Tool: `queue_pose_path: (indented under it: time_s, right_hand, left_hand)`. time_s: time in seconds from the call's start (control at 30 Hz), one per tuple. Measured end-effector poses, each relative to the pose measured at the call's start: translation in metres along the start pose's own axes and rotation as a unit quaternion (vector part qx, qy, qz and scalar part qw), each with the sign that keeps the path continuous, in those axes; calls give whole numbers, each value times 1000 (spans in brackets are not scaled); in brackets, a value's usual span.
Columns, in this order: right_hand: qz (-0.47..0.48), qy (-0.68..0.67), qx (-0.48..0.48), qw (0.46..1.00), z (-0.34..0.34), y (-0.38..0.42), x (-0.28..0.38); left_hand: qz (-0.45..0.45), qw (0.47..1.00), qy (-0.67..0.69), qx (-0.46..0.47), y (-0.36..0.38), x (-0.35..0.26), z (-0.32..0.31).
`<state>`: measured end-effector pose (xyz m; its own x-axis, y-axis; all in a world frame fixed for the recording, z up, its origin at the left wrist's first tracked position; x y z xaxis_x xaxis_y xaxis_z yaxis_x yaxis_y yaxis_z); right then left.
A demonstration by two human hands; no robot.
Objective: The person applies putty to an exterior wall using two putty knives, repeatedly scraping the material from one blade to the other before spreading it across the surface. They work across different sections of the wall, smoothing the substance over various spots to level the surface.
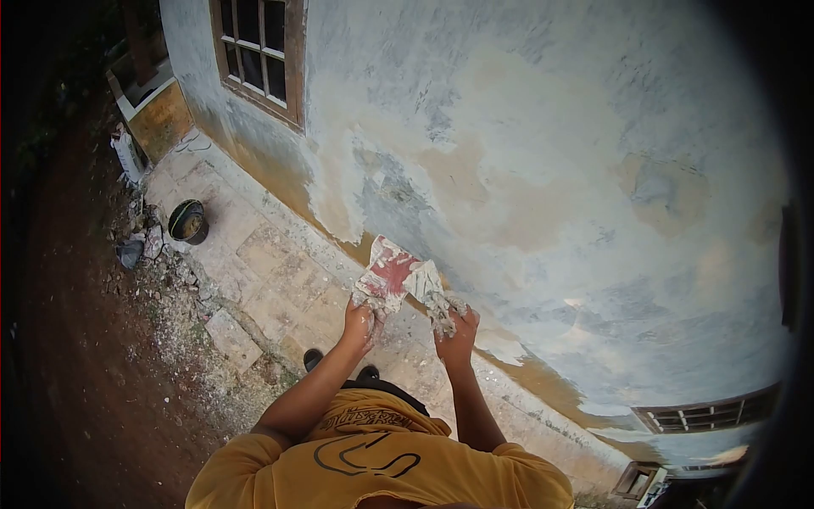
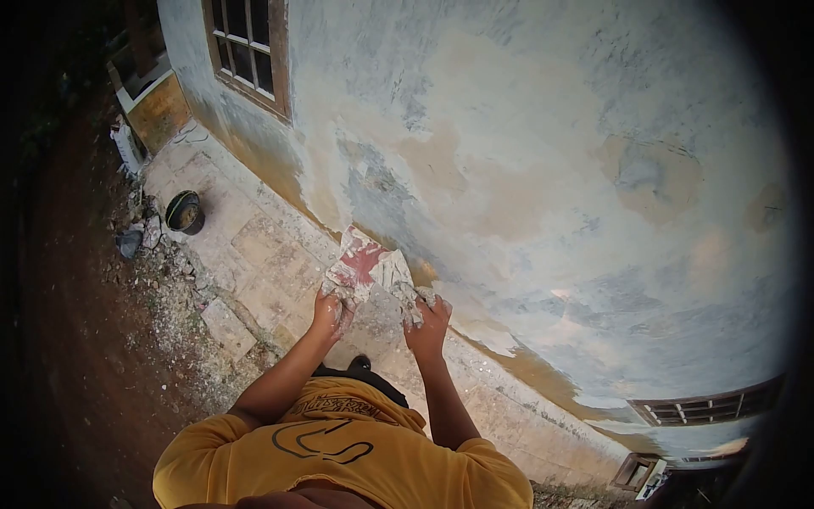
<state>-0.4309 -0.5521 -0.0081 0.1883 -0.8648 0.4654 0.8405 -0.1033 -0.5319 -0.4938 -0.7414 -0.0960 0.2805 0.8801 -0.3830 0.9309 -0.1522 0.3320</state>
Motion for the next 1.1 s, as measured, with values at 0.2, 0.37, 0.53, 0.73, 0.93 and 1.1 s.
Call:
queue_pose_path:
  time_s: [0.2,0.37,0.53,0.73,0.93,1.1]
  right_hand:
    - [-142,-218,24,965,-26,8,-21]
    - [-166,-385,93,903,-60,-16,-27]
    - [-213,-279,86,932,-153,-23,-104]
    - [-351,-304,99,880,-287,-64,-119]
    - [-187,-241,20,952,-411,-107,-139]
    - [-234,-234,0,944,-497,-133,-186]
  left_hand:
    - [-24,999,-3,-30,3,-17,-7]
    - [-36,998,31,-44,-15,-13,31]
    - [-35,996,5,-83,-23,-2,71]
    - [-44,996,41,-72,-49,3,128]
    - [-61,986,79,-137,-75,1,195]
    - [-51,980,93,-168,-89,15,247]
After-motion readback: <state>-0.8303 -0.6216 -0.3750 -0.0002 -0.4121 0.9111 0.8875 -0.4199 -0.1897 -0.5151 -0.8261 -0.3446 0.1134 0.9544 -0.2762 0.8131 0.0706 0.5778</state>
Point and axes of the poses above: each hand's wrist, its own y-axis away from the middle knuckle, its own z-axis out of the back of the hand, x = y × z, the point moved 6 cm from there along -y, towards the middle knuckle
